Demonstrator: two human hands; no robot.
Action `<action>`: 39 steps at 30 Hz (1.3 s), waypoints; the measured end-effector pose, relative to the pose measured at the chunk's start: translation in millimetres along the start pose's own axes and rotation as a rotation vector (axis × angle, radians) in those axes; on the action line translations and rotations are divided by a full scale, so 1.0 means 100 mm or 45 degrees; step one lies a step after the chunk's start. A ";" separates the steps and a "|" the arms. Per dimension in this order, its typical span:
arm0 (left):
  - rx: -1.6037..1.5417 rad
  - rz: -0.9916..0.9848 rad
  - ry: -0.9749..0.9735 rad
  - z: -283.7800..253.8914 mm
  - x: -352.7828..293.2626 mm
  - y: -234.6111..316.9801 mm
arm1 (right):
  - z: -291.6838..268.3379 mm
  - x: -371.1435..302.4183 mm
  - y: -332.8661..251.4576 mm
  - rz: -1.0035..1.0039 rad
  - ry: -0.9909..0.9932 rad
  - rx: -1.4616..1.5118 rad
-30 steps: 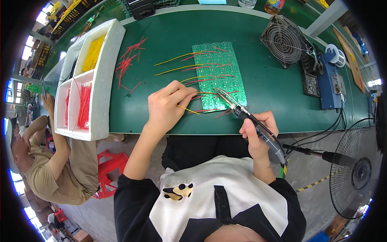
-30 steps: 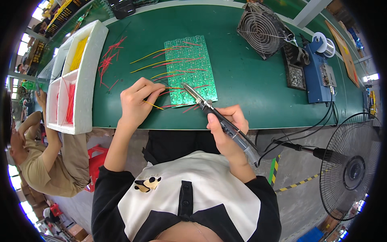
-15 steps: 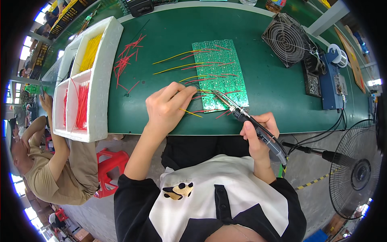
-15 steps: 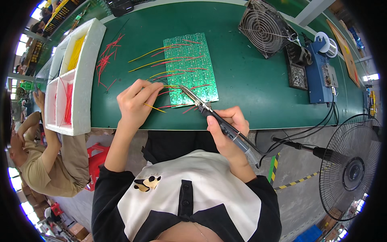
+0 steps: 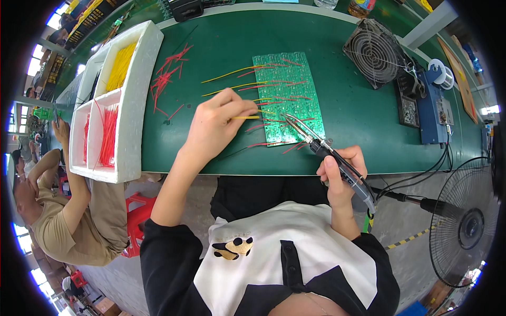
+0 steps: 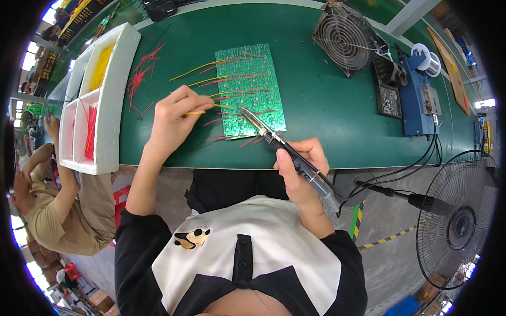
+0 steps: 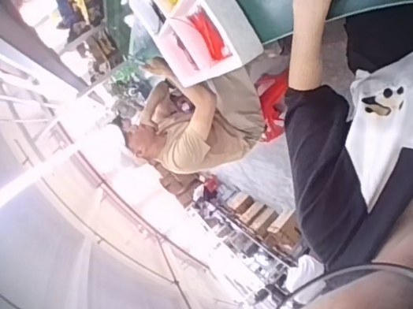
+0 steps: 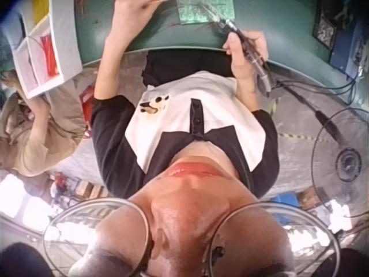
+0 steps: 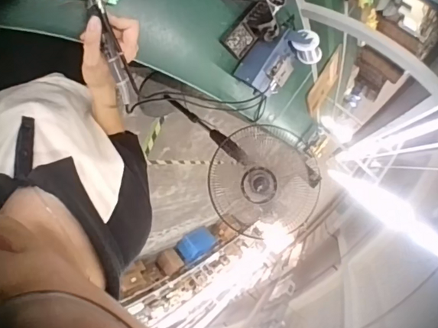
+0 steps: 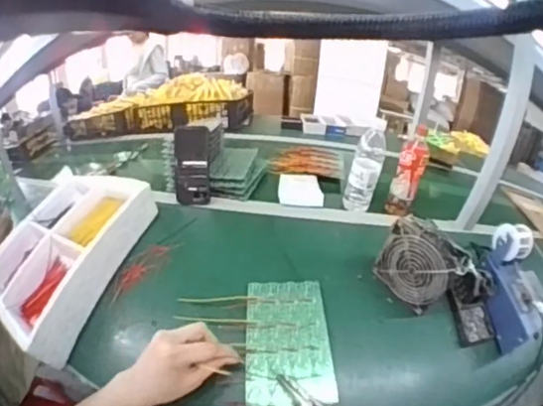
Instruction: The person takes wires from a divided tray and solders them onto a circuit board using a soldering iron.
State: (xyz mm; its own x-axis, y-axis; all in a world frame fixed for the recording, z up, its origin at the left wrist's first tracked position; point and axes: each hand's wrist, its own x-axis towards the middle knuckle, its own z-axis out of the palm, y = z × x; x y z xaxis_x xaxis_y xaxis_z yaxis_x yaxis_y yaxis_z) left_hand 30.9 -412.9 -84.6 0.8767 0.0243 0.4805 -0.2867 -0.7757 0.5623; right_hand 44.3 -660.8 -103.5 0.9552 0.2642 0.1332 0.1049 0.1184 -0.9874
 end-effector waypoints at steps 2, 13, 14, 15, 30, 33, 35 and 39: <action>0.010 -0.058 -0.046 0.01 -0.07 0.01 | 0.00 0.00 0.01 -0.002 0.016 0.033; 0.060 -0.092 -0.022 0.12 -0.22 0.02 | 0.01 0.00 0.07 -0.099 -0.005 -0.053; 0.067 -0.084 0.003 0.13 -0.23 0.01 | 0.00 0.00 0.08 -0.097 -0.005 -0.053; 0.066 -0.085 0.002 0.12 -0.23 0.00 | 0.00 0.01 0.09 -0.096 -0.024 -0.069; 0.040 -0.007 0.039 0.11 -0.24 0.01 | 0.00 0.00 0.09 -0.095 -0.072 -0.097; 0.056 0.017 0.058 0.13 -0.24 -0.01 | 0.00 0.00 0.10 -0.090 -0.075 -0.106; 0.071 0.041 0.055 0.13 -0.24 -0.02 | -0.01 0.00 0.11 -0.088 -0.080 -0.111; 0.073 0.047 0.074 0.14 -0.25 -0.03 | 0.01 -0.02 0.11 -0.070 -0.068 -0.087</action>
State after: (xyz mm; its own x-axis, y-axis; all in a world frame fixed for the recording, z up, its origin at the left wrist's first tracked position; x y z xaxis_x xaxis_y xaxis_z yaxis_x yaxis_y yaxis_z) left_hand 15.0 -419.9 -107.4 0.8414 0.0306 0.5396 -0.2941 -0.8116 0.5047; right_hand 43.3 -658.6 -114.4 0.9317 0.3099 0.1896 0.1768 0.0693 -0.9818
